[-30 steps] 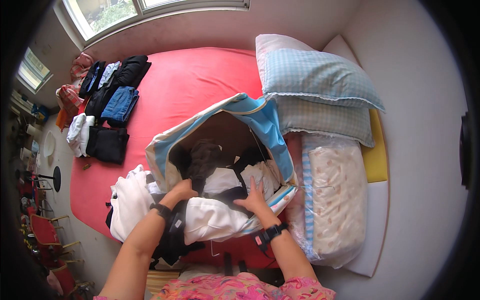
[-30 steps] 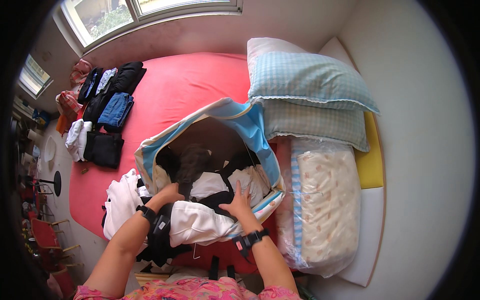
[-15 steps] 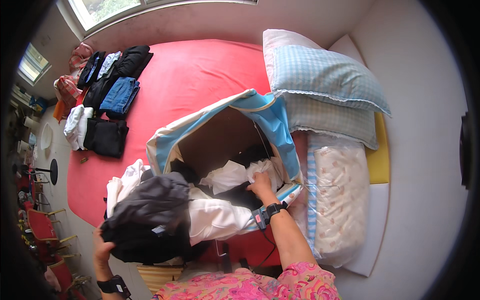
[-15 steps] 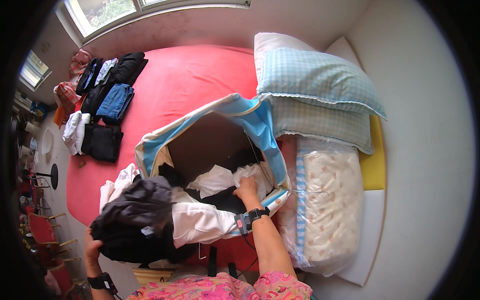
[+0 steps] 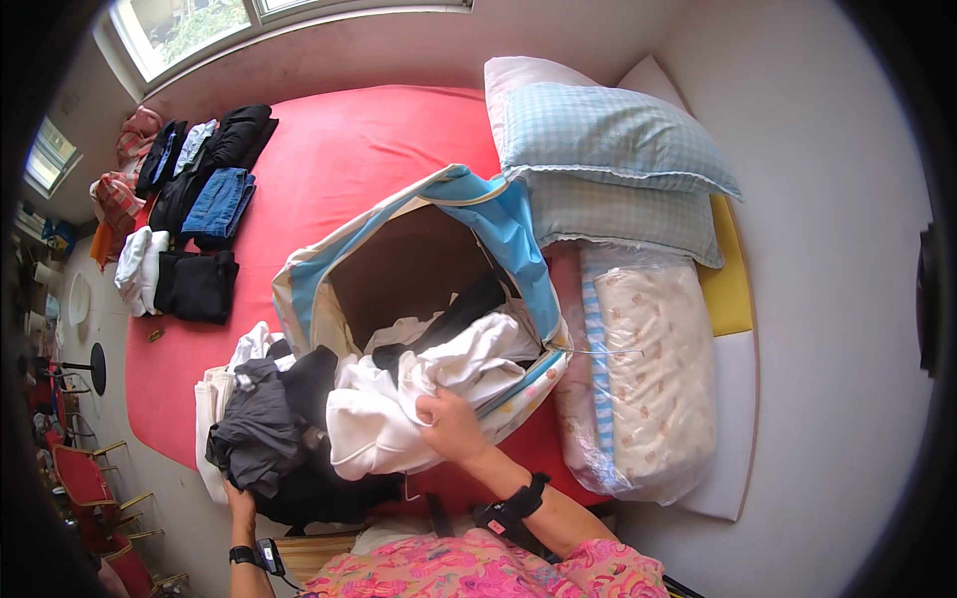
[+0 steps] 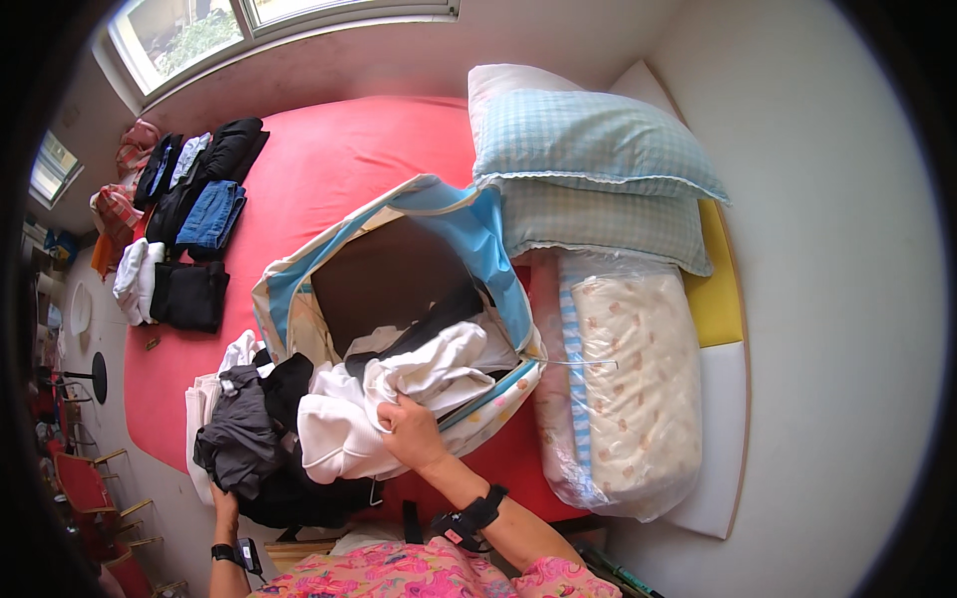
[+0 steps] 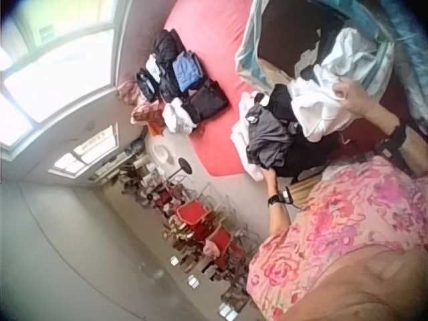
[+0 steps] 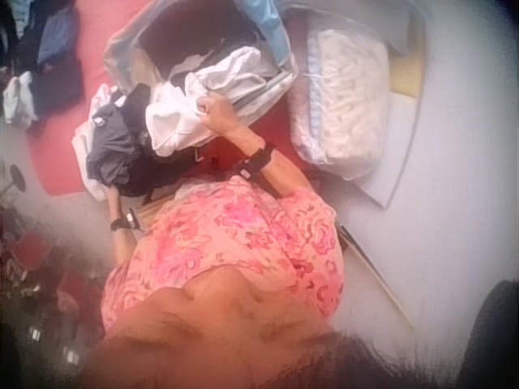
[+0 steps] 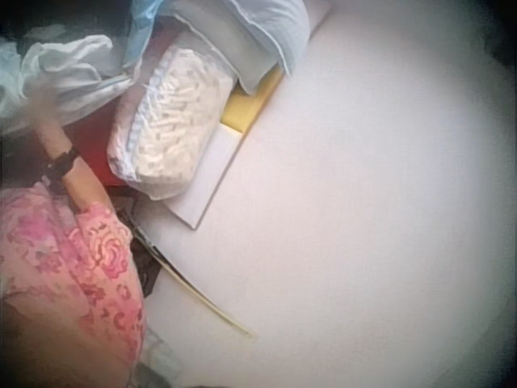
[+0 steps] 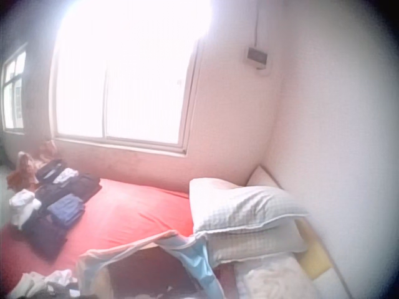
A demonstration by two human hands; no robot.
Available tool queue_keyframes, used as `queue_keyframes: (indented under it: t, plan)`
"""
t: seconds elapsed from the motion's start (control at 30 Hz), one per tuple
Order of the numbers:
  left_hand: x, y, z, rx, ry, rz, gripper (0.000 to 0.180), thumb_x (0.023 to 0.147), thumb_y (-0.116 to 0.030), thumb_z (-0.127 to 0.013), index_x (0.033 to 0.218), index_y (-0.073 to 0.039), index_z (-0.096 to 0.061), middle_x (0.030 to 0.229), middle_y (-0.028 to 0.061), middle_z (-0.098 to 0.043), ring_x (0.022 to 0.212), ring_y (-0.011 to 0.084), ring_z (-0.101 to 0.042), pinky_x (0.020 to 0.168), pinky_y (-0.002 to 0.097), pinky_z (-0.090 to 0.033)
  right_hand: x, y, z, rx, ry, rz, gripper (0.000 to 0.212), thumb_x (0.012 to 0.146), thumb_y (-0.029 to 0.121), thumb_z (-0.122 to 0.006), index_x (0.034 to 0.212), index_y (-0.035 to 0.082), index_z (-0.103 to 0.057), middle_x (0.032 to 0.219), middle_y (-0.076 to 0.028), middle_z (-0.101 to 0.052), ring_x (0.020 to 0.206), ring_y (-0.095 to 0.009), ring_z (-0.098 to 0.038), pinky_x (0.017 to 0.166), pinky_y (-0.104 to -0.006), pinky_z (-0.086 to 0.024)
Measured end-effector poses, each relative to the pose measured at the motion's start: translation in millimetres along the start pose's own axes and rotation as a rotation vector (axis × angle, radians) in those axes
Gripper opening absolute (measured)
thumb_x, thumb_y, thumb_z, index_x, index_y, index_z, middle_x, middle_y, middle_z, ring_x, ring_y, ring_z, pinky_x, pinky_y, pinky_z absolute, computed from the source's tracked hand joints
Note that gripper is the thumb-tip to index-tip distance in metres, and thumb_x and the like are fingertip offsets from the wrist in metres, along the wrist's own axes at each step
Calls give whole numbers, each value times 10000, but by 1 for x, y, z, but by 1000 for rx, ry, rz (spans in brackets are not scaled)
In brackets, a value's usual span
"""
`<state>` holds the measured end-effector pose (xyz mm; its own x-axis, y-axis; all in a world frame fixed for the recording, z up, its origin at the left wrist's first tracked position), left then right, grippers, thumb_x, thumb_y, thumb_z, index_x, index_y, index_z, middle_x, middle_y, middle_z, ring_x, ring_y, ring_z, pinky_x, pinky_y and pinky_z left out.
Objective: The person empties a storage bag of laundry onto a bed, spreads out a pair of trousers and a shirt to check them, and then folds the trousers and places them in the bag.
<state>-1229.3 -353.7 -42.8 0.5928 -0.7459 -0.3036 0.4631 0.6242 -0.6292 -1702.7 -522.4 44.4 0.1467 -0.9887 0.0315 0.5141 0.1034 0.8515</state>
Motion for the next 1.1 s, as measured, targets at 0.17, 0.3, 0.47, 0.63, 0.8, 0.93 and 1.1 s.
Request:
queue_keyframes:
  t: [0.17, 0.3, 0.47, 0.63, 0.8, 0.93, 1.1]
  plan:
    - [11, -4, 7, -73, 63, -56, 495, 794, 11, -445, 1284, -5, -375, 1253, 140, -461, 1167, 251, -433, 983, 297, -302, 22, 67, 11, 185, 9, 184, 87, 620, 28, -547, 655, 75, -483, 662, -144, -456, 611, -337, -504, 540, -396, -391]
    - [19, 10, 17, -98, 168, -76, 560, 785, 27, -435, 1332, -8, -318, 1300, 144, -427, 1192, 244, -410, 996, 298, -296, 42, 162, 24, 354, 19, 440, 146, 598, -25, -565, 713, 45, -510, 696, -157, -480, 632, -329, -521, 541, -407, -406]
    - [-1, -27, 29, -283, 115, -123, 604, 821, -90, -494, 1369, -40, -244, 1350, 140, -354, 1229, 241, -357, 999, 334, -301, 50, 304, -10, 494, -16, 861, 167, 592, 37, -623, 720, 41, -514, 733, -173, -504, 647, -332, -540, 539, -388, -451]
    - [-33, -30, 68, -727, 77, 141, 641, 890, -403, -474, 1410, -195, -163, 1405, 121, -266, 1270, 242, -307, 983, 446, -301, 39, 301, -131, 205, 57, 817, 106, 637, 34, -589, 736, 29, -552, 786, -172, -538, 709, -313, -578, 622, -373, -500]
    - [-33, -12, 101, -481, -160, -37, 625, 894, -458, -422, 1410, -214, -169, 1434, 111, -221, 1307, 260, -250, 1020, 480, -223, -24, 124, -263, -157, 782, 657, 181, 752, 124, -563, 918, 107, -634, 949, -114, -570, 822, -291, -584, 685, -392, -490]
    - [-41, -96, 52, -58, 87, -337, 712, 791, -191, -569, 1382, -28, -207, 1432, 167, -198, 1327, 269, -186, 1071, 381, -172, -45, 97, -246, -193, 888, 655, 228, 715, 76, -592, 938, 93, -639, 1049, -127, -554, 948, -297, -558, 790, -364, -470]
    - [-32, -93, -24, 181, 285, -312, 1007, 670, -412, -719, 1395, -45, -125, 1414, 285, -26, 1321, 424, -68, 1066, 454, -157, -23, 109, -155, 267, 1020, 460, 249, 731, 98, -609, 976, 66, -638, 1064, -132, -575, 991, -279, -556, 851, -332, -451]
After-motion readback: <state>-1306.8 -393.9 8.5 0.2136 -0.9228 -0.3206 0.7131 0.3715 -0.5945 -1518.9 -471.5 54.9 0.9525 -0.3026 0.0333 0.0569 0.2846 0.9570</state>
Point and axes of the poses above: each hand's wrist, its own x-axis towards the middle knuckle, its own z-axis out of the back of the hand, y = z × x, the point moved 4 cm from there along x, towards the middle knuckle
